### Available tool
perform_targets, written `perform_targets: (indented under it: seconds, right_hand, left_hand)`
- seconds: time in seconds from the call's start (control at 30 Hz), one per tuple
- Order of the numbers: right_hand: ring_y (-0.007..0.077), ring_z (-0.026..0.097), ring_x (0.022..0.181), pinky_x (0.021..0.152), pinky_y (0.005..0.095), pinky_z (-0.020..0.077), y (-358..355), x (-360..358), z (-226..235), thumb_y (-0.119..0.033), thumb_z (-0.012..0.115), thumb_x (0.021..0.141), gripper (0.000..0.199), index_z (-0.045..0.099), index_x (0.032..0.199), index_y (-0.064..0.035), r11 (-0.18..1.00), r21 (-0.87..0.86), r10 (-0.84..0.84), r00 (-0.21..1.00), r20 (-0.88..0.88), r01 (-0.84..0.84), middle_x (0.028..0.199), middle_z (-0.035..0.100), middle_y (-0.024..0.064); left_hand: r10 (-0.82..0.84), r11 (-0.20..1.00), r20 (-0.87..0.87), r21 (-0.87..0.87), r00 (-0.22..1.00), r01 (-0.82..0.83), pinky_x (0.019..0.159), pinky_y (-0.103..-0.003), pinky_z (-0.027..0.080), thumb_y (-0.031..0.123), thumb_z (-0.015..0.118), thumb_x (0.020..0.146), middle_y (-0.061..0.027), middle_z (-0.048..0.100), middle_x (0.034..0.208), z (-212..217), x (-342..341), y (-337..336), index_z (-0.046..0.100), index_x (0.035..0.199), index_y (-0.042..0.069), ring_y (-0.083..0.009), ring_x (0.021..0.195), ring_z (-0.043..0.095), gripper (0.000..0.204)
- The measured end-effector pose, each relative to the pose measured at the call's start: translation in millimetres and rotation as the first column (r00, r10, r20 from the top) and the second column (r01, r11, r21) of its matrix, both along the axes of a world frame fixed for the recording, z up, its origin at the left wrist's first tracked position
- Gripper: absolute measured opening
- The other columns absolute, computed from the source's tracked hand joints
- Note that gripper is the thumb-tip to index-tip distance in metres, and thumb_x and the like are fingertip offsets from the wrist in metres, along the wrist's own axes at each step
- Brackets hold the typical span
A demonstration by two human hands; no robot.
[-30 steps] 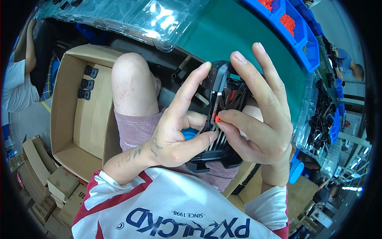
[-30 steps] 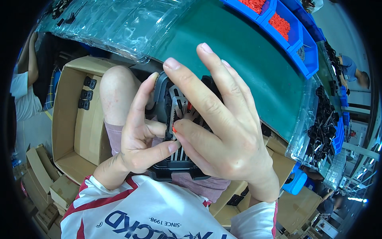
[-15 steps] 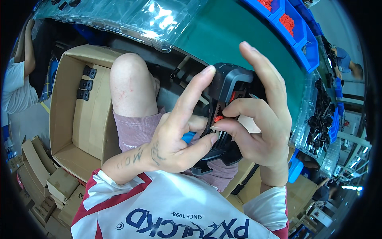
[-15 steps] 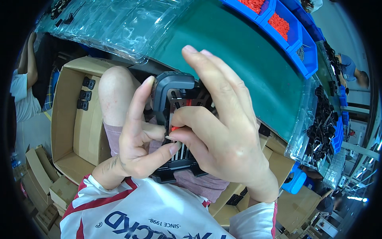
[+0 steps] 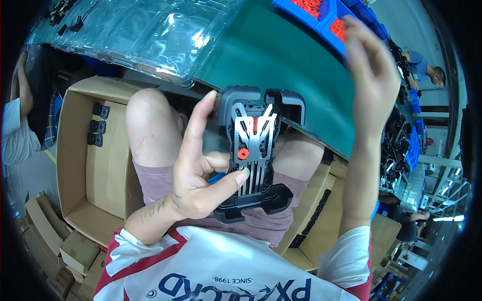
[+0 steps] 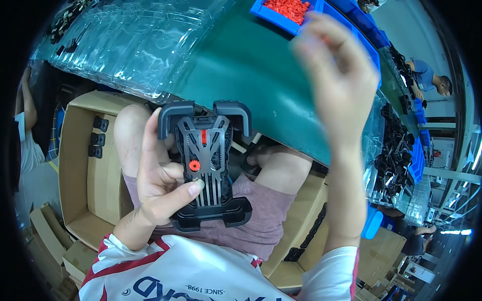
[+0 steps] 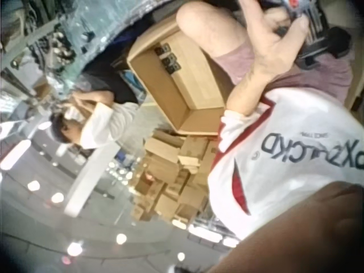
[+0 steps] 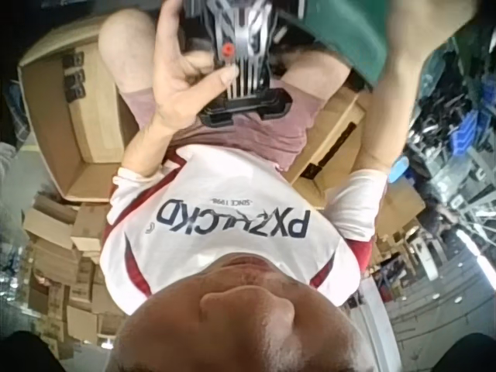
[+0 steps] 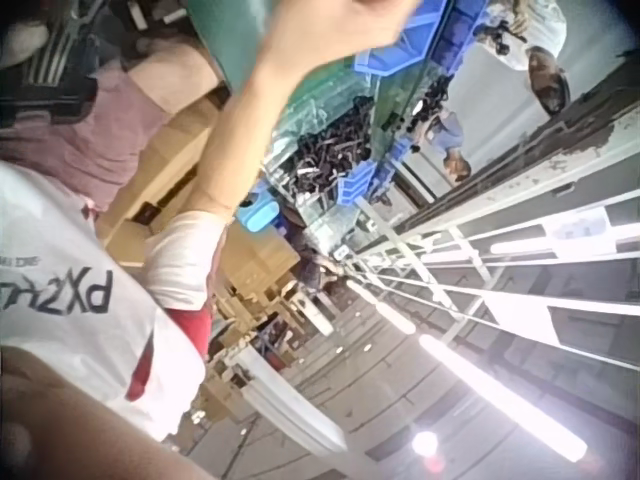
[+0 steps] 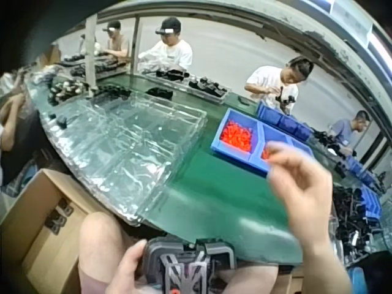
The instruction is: Assembling plastic phone holders by attaching various parts and small red components.
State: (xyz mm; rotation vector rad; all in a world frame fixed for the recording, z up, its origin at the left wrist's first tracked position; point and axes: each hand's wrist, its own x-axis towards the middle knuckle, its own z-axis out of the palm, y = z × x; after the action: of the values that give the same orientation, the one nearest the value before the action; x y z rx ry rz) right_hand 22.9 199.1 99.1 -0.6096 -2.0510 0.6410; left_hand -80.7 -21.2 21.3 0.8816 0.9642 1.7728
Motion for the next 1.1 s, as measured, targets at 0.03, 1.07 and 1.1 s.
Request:
perform_targets:
  seconds: [0.03,1.07,1.1]
  right_hand:
    - [0.0164,0.063,0.084,0.075,0.0278,0.0503,34.4,-3.5,-2.2,-0.017,0.064,0.083,0.022,0.069,0.102,-0.0058,0.982,0.073,-0.180,0.983,0.038,0.177,0.102,0.068,0.0101]
    - [0.0166,0.061,0.052,0.040,0.0191,0.0463,-47.5,59.0,-38.4,-0.003,0.058,0.084,0.023,0.057,0.106,0.0059,0.718,-0.667,-0.078,0.929,-0.361,-0.199,0.074,0.065,0.0175]
    - [0.0163,0.061,0.053,0.041,0.0182,0.0466,-64.1,63.7,-40.5,-0.001,0.056,0.084,0.025,0.056,0.107,0.0056,0.673,-0.701,-0.024,0.939,-0.343,-0.238,0.074,0.065,0.0169]
  left_hand:
    - [0.012,1.000,0.056,-0.012,0.998,-0.011,0.050,-0.015,0.036,-0.015,0.051,0.072,-0.0155,0.058,0.093,0.2,-1.6,-3.6,-0.012,0.146,0.007,-0.0108,0.050,0.052,0.099]
    - [-0.047,0.999,0.148,0.020,0.988,0.045,0.062,-0.013,0.038,-0.014,0.051,0.073,-0.0107,0.064,0.072,-15.0,-7.1,-15.2,-0.015,0.145,0.004,-0.0107,0.057,0.055,0.099]
    - [-0.041,0.999,0.163,-0.001,0.986,0.042,0.062,-0.013,0.038,-0.014,0.051,0.073,-0.0104,0.064,0.071,-12.1,-5.2,-14.7,-0.015,0.145,0.004,-0.0108,0.057,0.055,0.099]
